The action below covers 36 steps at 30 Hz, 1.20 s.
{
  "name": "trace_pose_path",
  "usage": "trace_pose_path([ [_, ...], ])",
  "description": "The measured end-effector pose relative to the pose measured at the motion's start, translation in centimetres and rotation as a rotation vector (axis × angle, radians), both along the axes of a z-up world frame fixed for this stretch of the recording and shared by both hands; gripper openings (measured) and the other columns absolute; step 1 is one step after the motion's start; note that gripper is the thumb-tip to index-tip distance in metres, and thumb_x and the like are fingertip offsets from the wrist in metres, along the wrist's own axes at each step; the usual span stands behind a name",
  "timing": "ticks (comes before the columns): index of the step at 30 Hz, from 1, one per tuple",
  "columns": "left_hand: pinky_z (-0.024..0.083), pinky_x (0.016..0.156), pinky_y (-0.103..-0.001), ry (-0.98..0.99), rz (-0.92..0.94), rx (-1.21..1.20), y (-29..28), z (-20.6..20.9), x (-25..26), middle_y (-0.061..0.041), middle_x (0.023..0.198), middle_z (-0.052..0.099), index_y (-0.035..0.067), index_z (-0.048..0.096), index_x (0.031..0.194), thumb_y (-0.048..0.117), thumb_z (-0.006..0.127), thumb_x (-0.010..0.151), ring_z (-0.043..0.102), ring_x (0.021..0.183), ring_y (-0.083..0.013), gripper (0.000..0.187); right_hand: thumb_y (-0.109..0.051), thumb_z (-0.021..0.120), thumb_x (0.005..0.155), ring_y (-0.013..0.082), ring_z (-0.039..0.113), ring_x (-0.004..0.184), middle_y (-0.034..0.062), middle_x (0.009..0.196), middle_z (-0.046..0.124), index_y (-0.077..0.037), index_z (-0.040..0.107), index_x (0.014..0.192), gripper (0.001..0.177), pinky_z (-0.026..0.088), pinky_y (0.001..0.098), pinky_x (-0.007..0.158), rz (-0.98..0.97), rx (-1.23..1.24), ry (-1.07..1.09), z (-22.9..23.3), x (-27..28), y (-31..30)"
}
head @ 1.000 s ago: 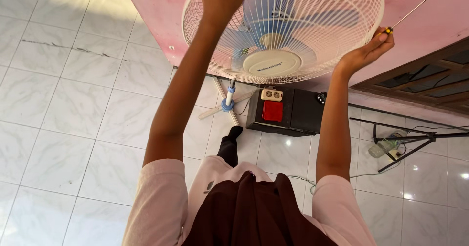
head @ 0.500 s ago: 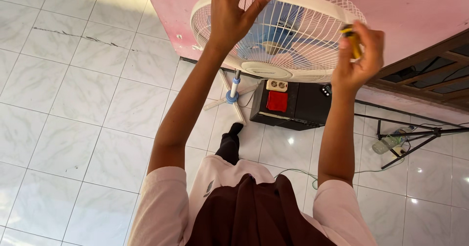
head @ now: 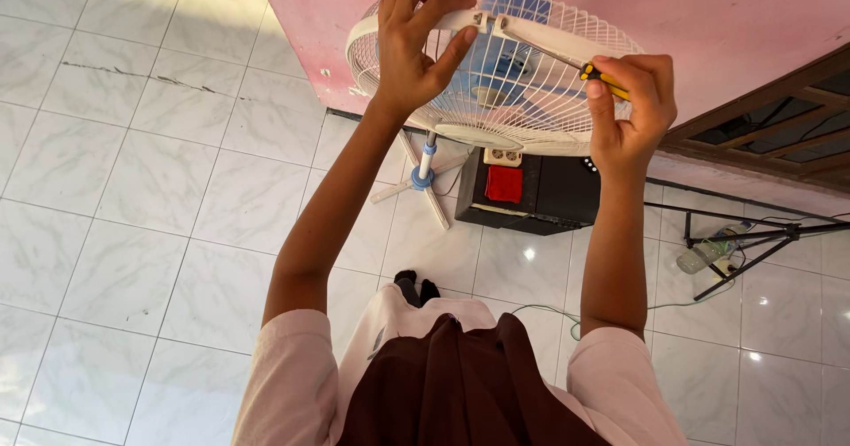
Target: The person uses a screwdriver to loosen and remove the front grille of a standing electric fan. They unscrew fasteners at the top and sides, then detach the grille and set it aside.
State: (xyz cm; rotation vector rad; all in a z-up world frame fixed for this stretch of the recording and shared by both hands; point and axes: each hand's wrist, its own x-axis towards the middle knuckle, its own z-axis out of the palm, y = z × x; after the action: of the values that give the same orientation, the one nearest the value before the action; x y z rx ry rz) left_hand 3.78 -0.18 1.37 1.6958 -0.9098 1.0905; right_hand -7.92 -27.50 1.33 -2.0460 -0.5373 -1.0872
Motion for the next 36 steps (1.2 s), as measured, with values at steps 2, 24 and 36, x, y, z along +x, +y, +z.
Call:
trace_pose_path([
  [2,0.04,0.085,-0.038,0.036,-0.023,0.02,0.2,-0.1,-0.1,-0.004,0.104,0.058,0.01,0.076,0.11,0.025,0.08,0.091,0.05,0.095,-0.0213,0.024,-0.022,0.073,0.113,0.0128,0.061,0.086,0.0095,0.114,0.059,-0.003,0.074,0.123,0.021,0.048,0.0239,0.07,-0.036,-0.02,0.02,-0.1,-0.1,0.0],
  [24,0.042,0.082,-0.035,0.074,-0.092,0.123,0.3,-0.2,-0.4,-0.002,0.105,0.065,0.013,0.078,0.112,0.023,0.082,0.095,0.052,0.096,-0.0194,0.02,-0.03,0.065,0.114,0.0076,0.056,0.08,0.0082,0.119,0.06,-0.006,0.07,0.129,0.028,0.042,0.0208,0.06,-0.053,-0.087,0.075,0.3,-0.9,-1.1],
  [36,0.044,0.083,-0.036,0.141,-0.188,0.13,1.5,0.6,-0.1,-0.002,0.103,0.065,0.011,0.079,0.111,0.022,0.083,0.095,0.052,0.096,-0.0205,0.021,-0.026,0.063,0.12,0.0153,0.067,0.091,0.0126,0.114,0.064,-0.002,0.066,0.122,0.025,0.056,0.0271,0.074,0.085,-0.127,0.032,1.4,-0.7,-0.9],
])
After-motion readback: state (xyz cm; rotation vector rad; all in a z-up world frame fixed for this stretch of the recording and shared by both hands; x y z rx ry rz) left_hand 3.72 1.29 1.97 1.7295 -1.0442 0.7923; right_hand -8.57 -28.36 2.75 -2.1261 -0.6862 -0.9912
